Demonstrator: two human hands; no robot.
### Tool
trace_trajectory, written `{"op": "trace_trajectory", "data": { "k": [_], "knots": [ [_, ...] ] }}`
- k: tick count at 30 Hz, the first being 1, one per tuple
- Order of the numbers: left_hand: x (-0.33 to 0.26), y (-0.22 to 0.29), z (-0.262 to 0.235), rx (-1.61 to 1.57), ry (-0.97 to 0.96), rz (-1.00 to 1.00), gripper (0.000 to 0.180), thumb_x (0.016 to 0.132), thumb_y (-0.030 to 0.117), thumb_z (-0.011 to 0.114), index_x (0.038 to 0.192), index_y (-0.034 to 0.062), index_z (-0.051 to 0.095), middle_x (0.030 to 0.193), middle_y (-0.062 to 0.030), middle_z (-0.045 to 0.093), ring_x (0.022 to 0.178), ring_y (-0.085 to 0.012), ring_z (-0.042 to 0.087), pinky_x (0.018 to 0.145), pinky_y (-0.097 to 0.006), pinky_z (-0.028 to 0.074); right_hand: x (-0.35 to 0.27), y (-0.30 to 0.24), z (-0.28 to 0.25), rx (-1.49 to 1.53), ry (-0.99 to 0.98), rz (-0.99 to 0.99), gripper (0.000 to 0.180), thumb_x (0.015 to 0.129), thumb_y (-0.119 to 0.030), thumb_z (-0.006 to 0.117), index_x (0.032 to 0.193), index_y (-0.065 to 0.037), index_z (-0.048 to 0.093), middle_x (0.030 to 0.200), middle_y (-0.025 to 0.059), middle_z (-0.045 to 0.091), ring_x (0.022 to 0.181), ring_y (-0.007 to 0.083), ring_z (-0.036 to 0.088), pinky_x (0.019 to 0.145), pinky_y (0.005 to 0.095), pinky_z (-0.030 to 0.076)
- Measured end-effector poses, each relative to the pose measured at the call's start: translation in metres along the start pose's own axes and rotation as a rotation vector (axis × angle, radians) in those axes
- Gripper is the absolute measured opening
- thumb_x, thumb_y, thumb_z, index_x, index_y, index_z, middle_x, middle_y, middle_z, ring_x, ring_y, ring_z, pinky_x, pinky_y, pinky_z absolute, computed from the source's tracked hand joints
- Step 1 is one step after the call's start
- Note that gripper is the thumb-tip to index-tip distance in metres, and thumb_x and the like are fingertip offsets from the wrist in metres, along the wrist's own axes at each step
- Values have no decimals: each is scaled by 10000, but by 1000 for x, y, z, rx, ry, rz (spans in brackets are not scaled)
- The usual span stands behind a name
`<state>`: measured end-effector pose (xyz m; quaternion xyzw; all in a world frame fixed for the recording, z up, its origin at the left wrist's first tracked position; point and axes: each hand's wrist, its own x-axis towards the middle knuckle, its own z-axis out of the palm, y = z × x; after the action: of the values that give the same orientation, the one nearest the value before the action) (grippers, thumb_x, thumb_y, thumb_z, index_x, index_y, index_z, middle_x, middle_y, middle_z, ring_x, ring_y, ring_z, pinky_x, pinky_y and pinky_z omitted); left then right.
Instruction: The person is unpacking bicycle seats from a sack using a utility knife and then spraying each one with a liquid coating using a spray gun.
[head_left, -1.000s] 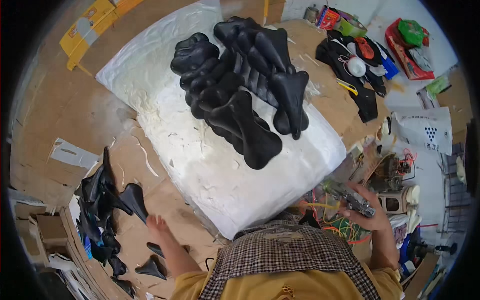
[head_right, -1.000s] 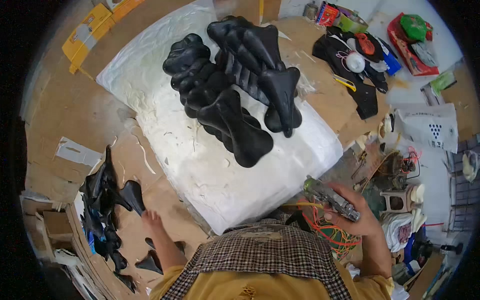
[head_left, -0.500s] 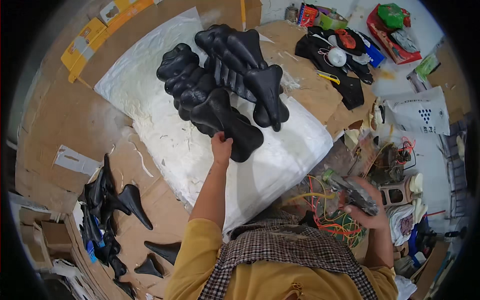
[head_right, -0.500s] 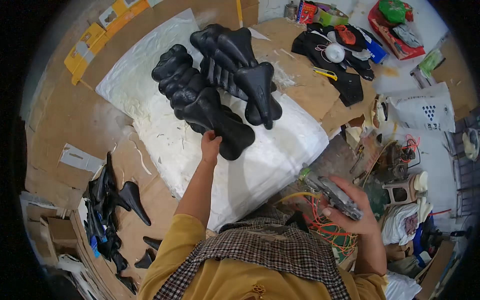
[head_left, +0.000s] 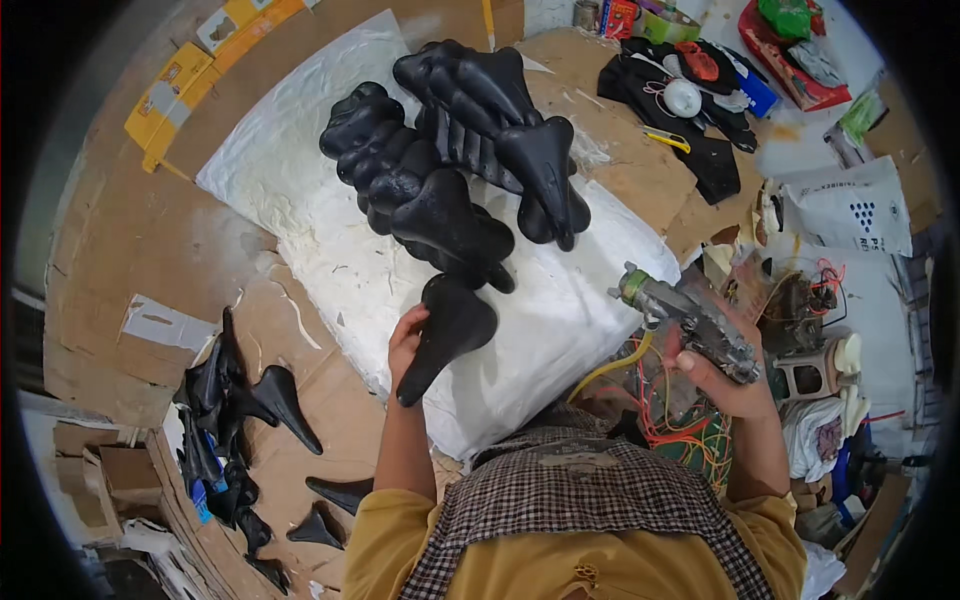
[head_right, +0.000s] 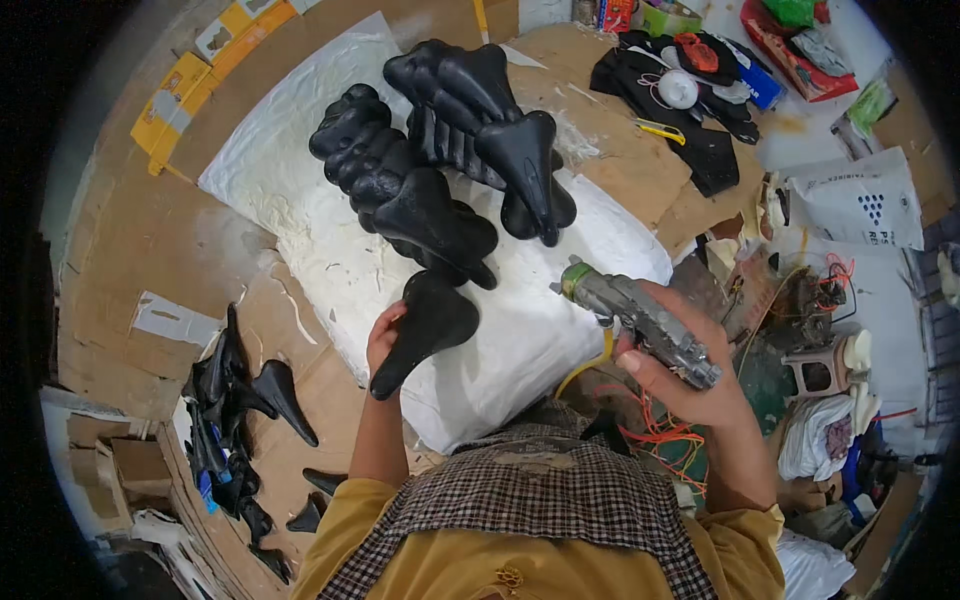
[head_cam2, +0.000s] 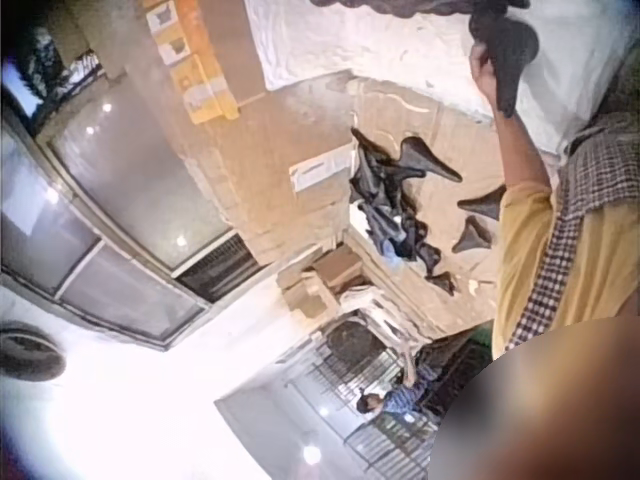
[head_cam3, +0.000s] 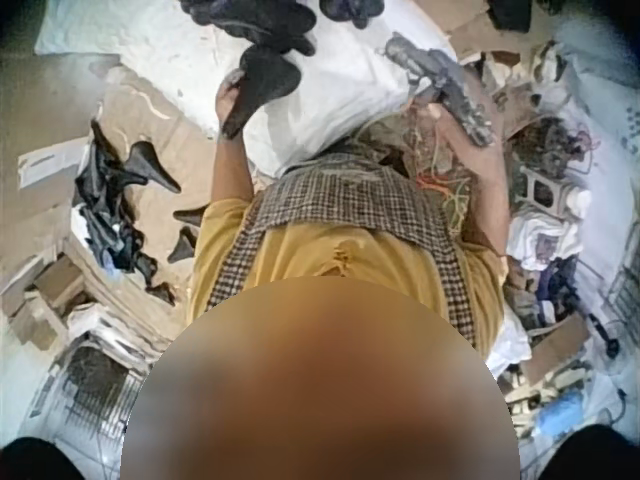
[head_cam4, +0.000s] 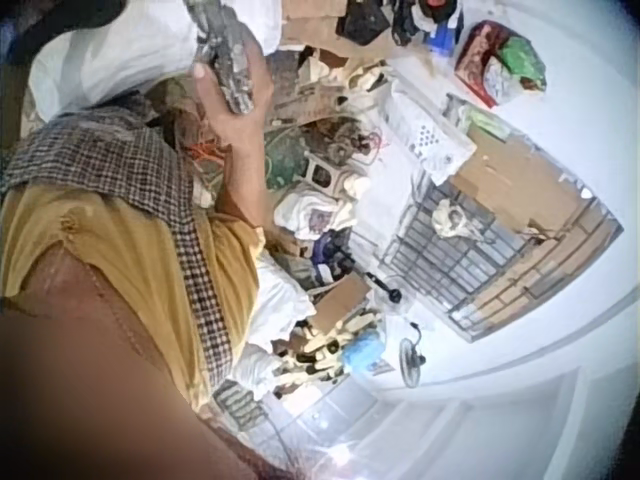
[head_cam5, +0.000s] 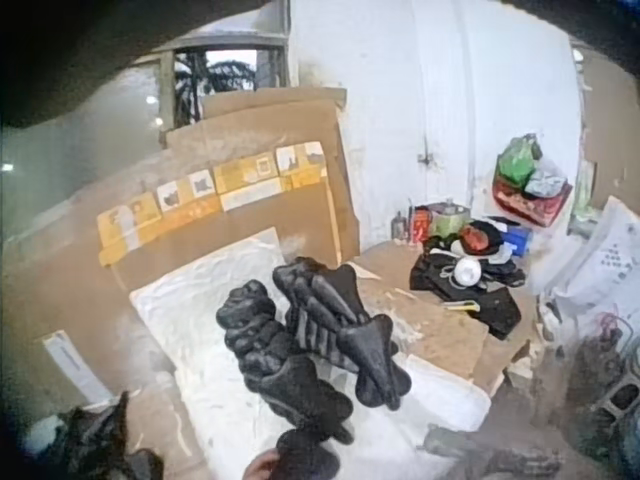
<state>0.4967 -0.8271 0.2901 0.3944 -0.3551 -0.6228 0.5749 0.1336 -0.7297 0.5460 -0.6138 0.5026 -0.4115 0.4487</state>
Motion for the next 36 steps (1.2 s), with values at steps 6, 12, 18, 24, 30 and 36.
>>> {"op": "trace_trajectory", "data": {
  "k": [6,12,18,24,30,36],
  "knots": [
    [-41,19,-105,91,335,-453,500,737,-18,536,1224,38,439,1217,-121,455,958,-277,569,813,-355,460,-17,24,-10,-105,-84,34,530,740,-49,664,1219,9,446,872,77,594,767,118,557,697,251,444],
    [-21,70,-147,597,239,-452,376,786,182,557,1154,108,529,1079,-30,568,880,-166,552,766,-316,409,-23,30,-4,-247,-142,97,507,739,-81,677,1193,20,473,943,98,614,789,139,584,725,277,457],
    [64,-15,-85,575,10,-339,483,675,39,505,1157,55,539,995,-72,591,780,-132,530,675,-252,407,-5,-7,18,-25,44,-41,491,737,-39,657,1191,19,480,831,61,611,728,95,572,652,237,456],
    [84,7,-34,624,-282,-438,284,598,10,481,856,8,600,752,-30,561,690,-115,486,630,-219,375,-21,16,5,-284,-39,13,513,724,-52,663,1192,12,462,849,69,605,757,135,575,681,260,452],
    [117,83,-20,88,-118,-104,291,593,-34,421,846,10,559,842,-31,547,810,-148,510,766,-248,390,-16,18,3,24,55,132,494,756,-36,645,1211,6,459,846,26,580,771,91,528,699,243,440],
    [149,63,14,-49,35,-126,255,632,-15,485,868,23,577,830,-14,551,795,-148,499,773,-240,380,-3,29,18,39,32,77,506,763,-67,657,1217,14,447,856,39,588,785,92,538,703,239,441]
  ]
}}
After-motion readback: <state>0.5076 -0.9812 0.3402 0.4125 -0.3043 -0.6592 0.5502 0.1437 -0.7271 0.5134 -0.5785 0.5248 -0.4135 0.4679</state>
